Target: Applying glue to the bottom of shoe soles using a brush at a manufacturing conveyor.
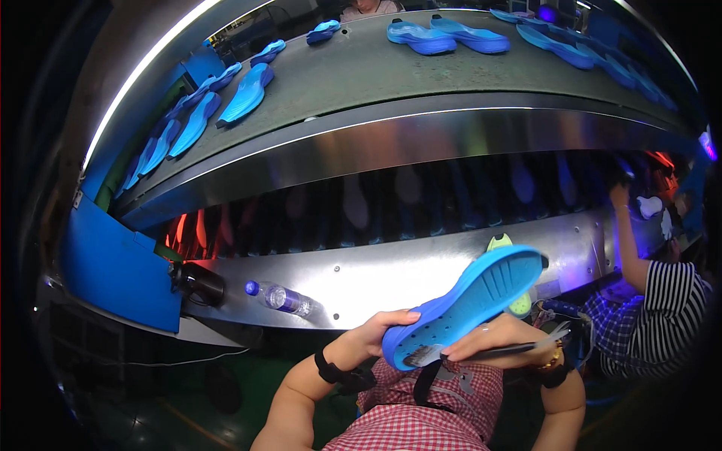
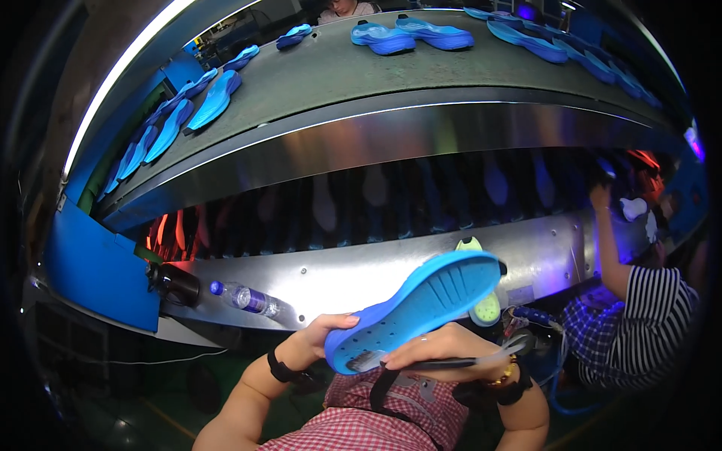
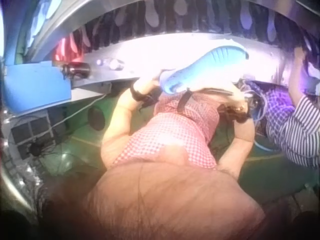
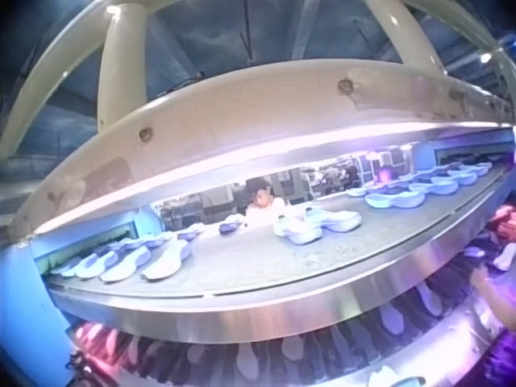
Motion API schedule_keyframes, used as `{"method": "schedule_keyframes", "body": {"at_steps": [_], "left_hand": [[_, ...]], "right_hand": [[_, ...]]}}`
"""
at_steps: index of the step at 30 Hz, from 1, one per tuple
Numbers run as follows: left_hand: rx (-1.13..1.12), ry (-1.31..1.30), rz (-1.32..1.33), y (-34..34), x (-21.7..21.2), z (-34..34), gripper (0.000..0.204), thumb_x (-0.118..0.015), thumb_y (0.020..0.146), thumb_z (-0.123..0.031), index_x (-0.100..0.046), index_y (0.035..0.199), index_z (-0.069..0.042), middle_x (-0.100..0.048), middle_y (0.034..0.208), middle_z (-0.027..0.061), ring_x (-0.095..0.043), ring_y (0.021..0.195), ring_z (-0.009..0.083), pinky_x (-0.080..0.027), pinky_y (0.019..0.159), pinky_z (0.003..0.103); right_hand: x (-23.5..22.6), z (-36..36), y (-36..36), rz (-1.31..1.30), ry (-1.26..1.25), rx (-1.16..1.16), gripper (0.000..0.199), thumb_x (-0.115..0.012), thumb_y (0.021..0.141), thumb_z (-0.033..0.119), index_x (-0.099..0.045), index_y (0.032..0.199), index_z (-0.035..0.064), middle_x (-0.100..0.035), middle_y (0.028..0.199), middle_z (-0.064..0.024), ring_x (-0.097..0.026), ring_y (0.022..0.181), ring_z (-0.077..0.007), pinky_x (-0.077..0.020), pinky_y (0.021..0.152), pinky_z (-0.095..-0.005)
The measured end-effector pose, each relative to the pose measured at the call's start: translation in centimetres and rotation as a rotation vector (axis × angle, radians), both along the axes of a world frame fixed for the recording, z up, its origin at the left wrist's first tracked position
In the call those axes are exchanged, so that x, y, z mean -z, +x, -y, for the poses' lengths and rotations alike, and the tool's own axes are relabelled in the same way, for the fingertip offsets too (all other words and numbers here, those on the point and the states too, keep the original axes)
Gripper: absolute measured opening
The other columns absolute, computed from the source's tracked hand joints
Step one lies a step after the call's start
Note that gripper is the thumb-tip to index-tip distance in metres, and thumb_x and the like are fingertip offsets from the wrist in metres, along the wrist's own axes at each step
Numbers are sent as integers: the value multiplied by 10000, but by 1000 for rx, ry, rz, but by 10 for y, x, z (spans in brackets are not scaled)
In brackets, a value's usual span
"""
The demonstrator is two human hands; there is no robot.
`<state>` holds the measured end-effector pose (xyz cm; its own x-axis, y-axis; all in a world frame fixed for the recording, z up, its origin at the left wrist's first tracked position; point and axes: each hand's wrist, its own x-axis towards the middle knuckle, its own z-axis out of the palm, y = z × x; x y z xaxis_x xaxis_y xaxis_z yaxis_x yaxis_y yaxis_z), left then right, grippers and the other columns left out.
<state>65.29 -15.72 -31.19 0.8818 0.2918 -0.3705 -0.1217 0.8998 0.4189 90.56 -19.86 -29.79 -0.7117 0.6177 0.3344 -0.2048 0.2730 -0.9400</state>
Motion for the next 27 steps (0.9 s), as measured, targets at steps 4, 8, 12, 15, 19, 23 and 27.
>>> {"method": "schedule_keyframes", "body": {"at_steps": [4, 8, 12, 15, 19, 23, 27], "left_hand": [[200, 220, -245, 8, -12, 3, 631, -522, 854, -333, -302, 1330, 20, -451, 1244, 223, -495, 1113, 275, -409, 941, 372], [144, -44, -310, -7, -10, 3, 729, -538, 820, -348, -229, 1355, 40, -426, 1277, 212, -486, 1122, 254, -390, 954, 352], [168, 250, -261, -4, -21, 4, 716, -547, 831, -378, -254, 1357, 10, -446, 1258, 205, -528, 1062, 243, -448, 892, 348], [89, 218, -245, -11, -15, 6, 714, -545, 832, -379, -260, 1355, 15, -441, 1262, 205, -527, 1063, 247, -437, 902, 340], [30, 233, -244, -13, -28, 4, 731, -539, 821, -391, -262, 1350, 32, -441, 1266, 202, -503, 1096, 244, -406, 930, 335], [-14, 316, -232, -26, -28, 4, 746, -534, 810, -398, -260, 1349, 39, -431, 1279, 196, -491, 1108, 234, -395, 935, 309], [-256, 354, -448, -13, -64, 21, 729, -537, 769, -381, -329, 1315, 56, -446, 1269, 195, -494, 1105, 236, -377, 943, 306]], "right_hand": [[-2, -5, 10, 183, 71, -155, 241, -654, 751, 12, -639, 992, 25, -640, 1008, -123, -612, 965, -239, -475, 848, -337], [-4, -2, 16, 40, 38, -57, 250, -636, 764, 51, -621, 1013, 50, -629, 1044, -109, -600, 988, -238, -475, 838, -311], [9, 5, 25, 139, -26, -37, 254, -623, 769, 40, -616, 1022, 54, -632, 1038, -107, -603, 987, -225, -486, 825, -307], [-6, 7, 36, 236, 85, -41, 251, -618, 771, 33, -620, 1021, 52, -635, 1032, -107, -607, 979, -220, -486, 824, -303], [21, 6, 36, 46, -60, 154, 230, -618, 762, -11, -638, 990, 22, -637, 1017, -127, -613, 967, -244, -478, 860, -317], [0, 12, 40, 167, -7, 85, 222, -635, 744, -19, -646, 963, 15, -639, 1001, -144, -621, 947, -244, -487, 850, -310], [13, 7, 36, 21, 2, 390, 246, -644, 746, -12, -639, 990, 19, -635, 1017, -141, -615, 962, -236, -483, 852, -304]]}}
